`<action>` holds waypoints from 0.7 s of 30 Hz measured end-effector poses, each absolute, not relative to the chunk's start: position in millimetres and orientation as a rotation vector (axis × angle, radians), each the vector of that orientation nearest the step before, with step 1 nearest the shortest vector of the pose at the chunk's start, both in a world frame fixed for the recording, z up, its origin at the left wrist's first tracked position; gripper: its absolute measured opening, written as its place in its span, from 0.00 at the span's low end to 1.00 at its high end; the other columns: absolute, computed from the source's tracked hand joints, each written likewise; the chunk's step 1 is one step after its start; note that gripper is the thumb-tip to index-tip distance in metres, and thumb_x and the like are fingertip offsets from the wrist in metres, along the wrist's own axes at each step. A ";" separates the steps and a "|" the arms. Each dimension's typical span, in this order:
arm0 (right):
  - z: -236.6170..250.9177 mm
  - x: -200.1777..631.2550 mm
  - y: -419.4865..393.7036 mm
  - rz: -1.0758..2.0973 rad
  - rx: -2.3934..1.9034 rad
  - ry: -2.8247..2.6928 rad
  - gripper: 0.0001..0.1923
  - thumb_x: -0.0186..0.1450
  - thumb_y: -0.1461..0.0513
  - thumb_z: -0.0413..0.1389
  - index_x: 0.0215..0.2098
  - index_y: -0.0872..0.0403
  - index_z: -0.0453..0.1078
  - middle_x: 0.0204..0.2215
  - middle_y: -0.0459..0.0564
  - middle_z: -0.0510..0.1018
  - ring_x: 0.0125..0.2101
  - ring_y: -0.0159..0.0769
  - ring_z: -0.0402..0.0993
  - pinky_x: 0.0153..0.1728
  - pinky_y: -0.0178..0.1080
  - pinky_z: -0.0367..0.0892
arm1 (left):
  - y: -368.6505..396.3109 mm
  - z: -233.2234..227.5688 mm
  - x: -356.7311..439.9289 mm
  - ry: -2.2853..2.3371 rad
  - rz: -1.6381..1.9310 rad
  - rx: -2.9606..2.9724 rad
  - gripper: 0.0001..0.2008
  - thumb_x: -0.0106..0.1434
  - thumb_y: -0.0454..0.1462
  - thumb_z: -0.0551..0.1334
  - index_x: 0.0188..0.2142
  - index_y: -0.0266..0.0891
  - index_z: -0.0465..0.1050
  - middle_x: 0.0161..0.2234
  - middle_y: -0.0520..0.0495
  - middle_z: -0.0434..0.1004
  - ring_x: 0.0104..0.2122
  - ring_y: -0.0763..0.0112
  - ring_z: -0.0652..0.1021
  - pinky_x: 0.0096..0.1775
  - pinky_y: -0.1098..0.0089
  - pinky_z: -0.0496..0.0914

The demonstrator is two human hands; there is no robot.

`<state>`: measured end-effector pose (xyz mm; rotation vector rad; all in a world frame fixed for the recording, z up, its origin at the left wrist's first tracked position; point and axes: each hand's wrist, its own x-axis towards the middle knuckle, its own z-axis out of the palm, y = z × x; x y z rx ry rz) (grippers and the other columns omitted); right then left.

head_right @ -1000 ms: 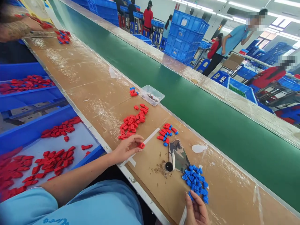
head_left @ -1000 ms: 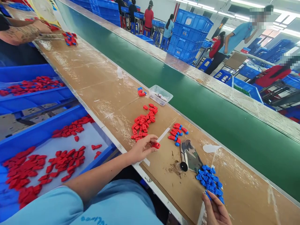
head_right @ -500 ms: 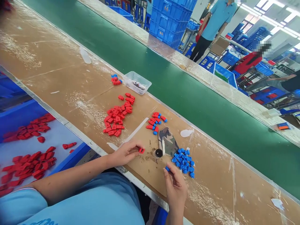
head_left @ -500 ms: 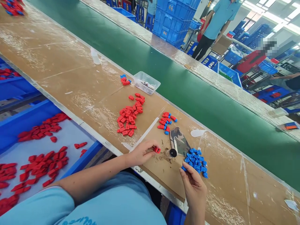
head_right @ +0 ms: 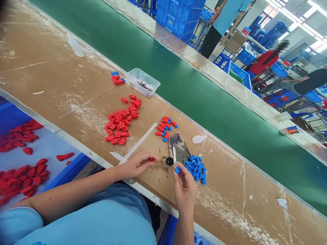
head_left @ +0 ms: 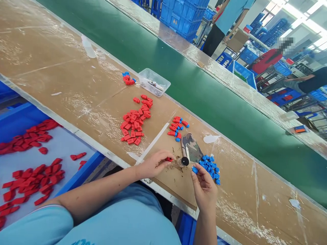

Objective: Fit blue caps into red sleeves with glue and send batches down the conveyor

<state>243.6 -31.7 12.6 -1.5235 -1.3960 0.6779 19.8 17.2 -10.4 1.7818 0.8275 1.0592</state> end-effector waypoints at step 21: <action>32.3 236.4 -14.8 0.104 -1.515 -1.975 0.09 0.67 0.60 0.53 0.42 0.52 0.75 0.35 0.50 0.80 0.32 0.35 0.76 0.33 0.36 0.73 | 14.6 -20.5 23.8 0.810 1.020 1.483 0.10 0.60 0.32 0.61 0.43 0.37 0.67 0.37 0.46 0.72 0.35 0.71 0.74 0.40 0.69 0.72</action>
